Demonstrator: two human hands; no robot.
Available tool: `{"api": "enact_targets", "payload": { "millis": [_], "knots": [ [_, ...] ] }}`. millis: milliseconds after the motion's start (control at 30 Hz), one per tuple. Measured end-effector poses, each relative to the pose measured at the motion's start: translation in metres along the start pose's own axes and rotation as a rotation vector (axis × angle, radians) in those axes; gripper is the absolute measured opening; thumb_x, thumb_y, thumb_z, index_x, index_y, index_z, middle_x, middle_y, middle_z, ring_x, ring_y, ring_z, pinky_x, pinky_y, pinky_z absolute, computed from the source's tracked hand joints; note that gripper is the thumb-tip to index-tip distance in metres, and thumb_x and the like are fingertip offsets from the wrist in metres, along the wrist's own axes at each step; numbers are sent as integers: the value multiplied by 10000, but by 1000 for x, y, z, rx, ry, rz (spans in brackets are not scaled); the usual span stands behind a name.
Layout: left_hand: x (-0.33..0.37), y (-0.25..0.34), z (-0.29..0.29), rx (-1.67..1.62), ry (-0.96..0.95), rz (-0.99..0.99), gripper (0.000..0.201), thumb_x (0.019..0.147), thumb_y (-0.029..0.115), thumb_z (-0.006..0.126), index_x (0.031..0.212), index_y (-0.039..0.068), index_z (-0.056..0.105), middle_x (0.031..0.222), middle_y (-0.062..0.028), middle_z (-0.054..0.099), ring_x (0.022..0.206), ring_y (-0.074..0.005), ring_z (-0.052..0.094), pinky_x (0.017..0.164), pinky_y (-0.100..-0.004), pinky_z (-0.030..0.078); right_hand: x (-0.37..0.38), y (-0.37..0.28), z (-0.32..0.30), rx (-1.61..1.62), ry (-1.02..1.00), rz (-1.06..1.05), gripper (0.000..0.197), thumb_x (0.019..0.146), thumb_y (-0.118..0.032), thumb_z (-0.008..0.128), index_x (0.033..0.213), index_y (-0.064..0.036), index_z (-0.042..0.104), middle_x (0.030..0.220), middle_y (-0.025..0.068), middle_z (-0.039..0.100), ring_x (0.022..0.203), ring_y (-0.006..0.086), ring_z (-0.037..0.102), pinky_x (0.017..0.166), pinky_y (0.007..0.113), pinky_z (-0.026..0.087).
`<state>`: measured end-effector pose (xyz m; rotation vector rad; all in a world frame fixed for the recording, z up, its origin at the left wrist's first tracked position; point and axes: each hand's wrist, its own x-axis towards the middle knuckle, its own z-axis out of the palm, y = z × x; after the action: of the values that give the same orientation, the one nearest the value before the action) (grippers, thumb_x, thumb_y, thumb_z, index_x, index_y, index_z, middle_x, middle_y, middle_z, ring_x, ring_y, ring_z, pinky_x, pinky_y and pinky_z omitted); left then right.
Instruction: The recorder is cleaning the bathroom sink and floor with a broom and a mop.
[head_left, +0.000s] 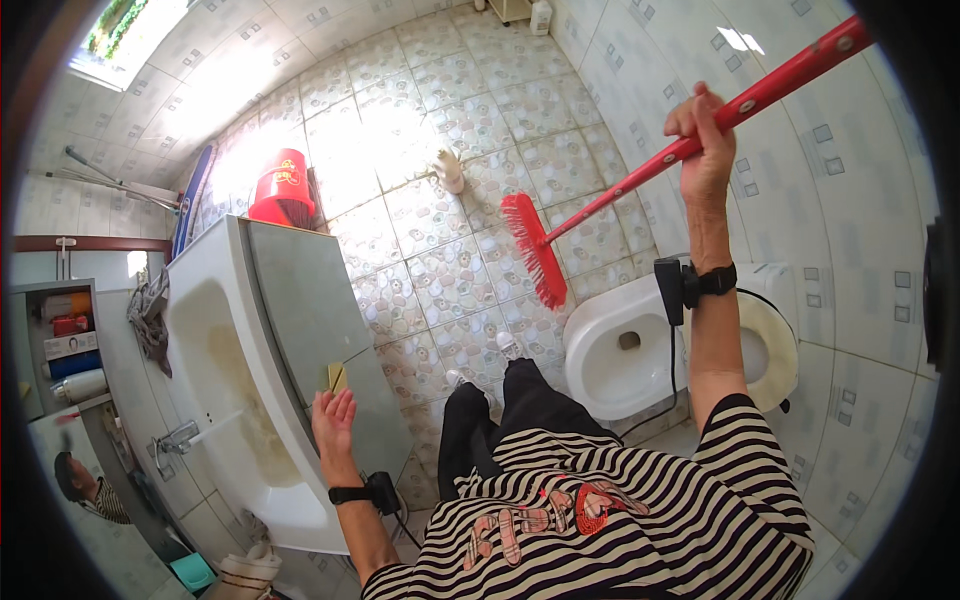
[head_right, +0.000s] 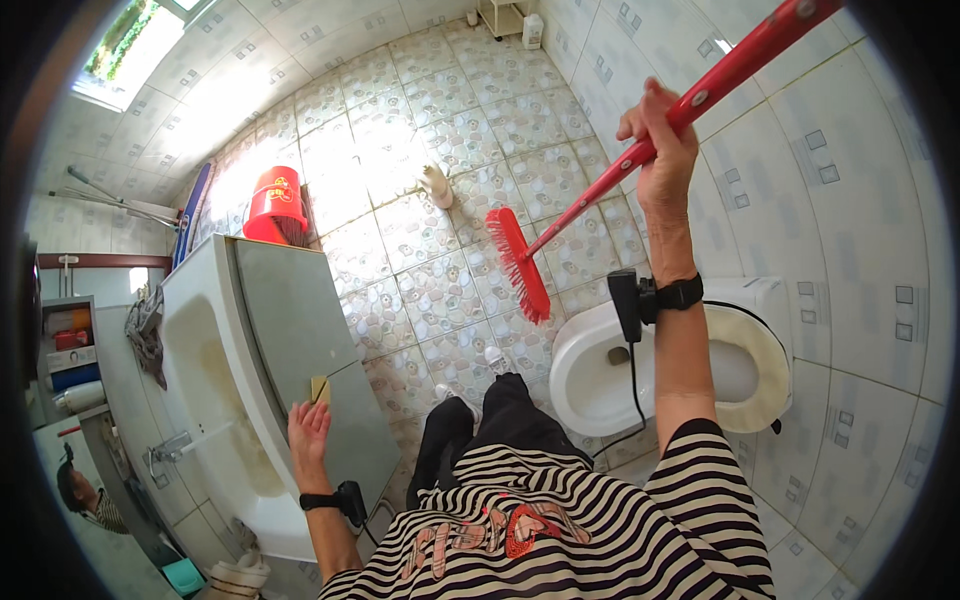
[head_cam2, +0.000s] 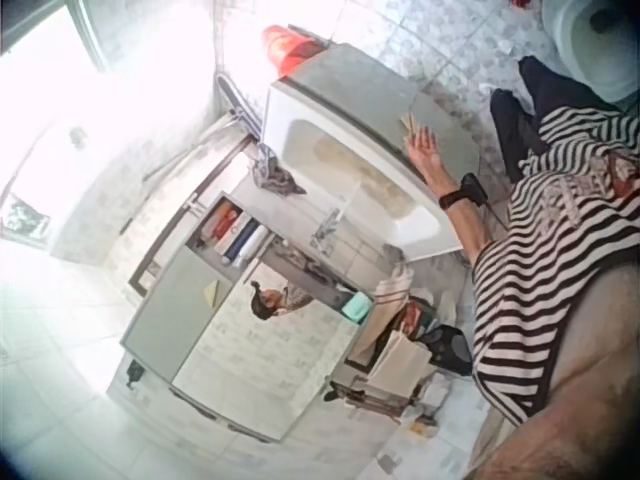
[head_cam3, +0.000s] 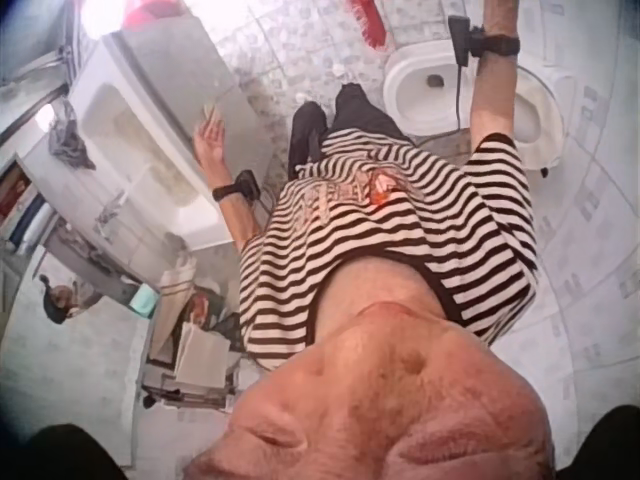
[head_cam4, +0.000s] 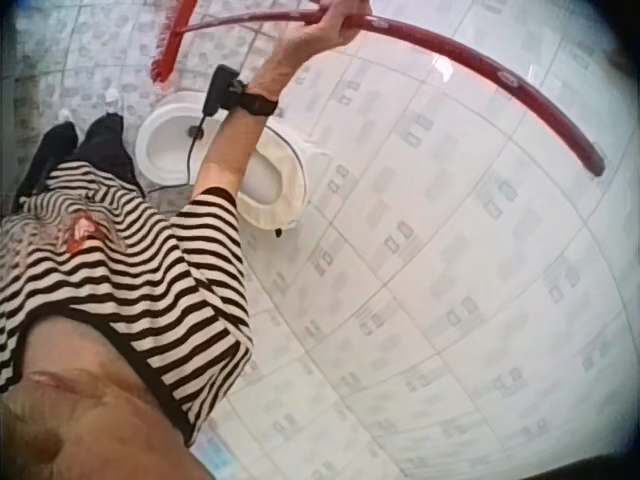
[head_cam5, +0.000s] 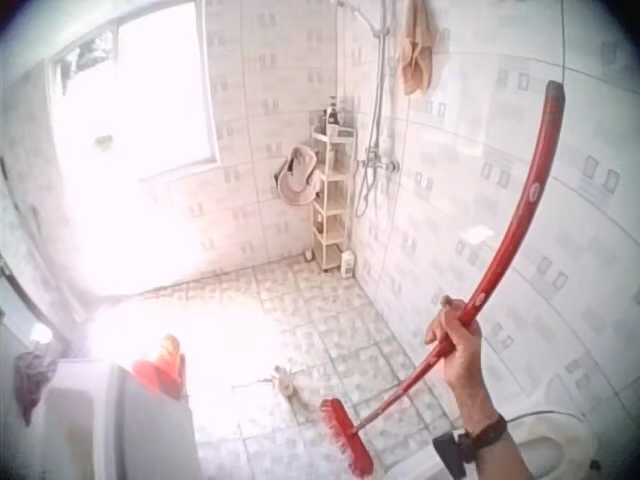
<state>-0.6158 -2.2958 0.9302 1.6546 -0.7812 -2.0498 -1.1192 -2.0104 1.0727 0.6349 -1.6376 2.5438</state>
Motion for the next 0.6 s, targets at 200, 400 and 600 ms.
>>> {"api": "enact_targets", "payload": {
  "millis": [200, 400, 600],
  "knots": [
    [-3, 36, -26, -94, 53, 42, 419, 832, 326, 471, 1073, -1, 367, 1038, -208, 507, 914, -277, 543, 770, -362, 463, 1, 138, -178, -731, -278, 660, 277, 795, -289, 536, 981, -89, 583, 777, -33, 511, 662, 62, 484, 584, 238, 429],
    [13, 114, 12, -228, -113, 169, 373, 839, 315, 462, 1061, 22, 401, 1052, -218, 505, 909, -268, 545, 770, -357, 464, 14, 129, -301, -482, 217, 819, 347, 794, -321, 534, 1071, -128, 453, 1026, 37, 512, 952, 156, 507, 745, 274, 382],
    [74, 245, 41, -266, -122, 486, 398, 824, 307, 486, 1080, 17, 390, 1035, -208, 498, 902, -277, 548, 726, -357, 475, 35, 149, -234, -548, 384, 837, 635, 777, -330, 548, 1309, -180, 234, 938, 83, 511, 769, 169, 518, 660, 272, 426]
  ]
}}
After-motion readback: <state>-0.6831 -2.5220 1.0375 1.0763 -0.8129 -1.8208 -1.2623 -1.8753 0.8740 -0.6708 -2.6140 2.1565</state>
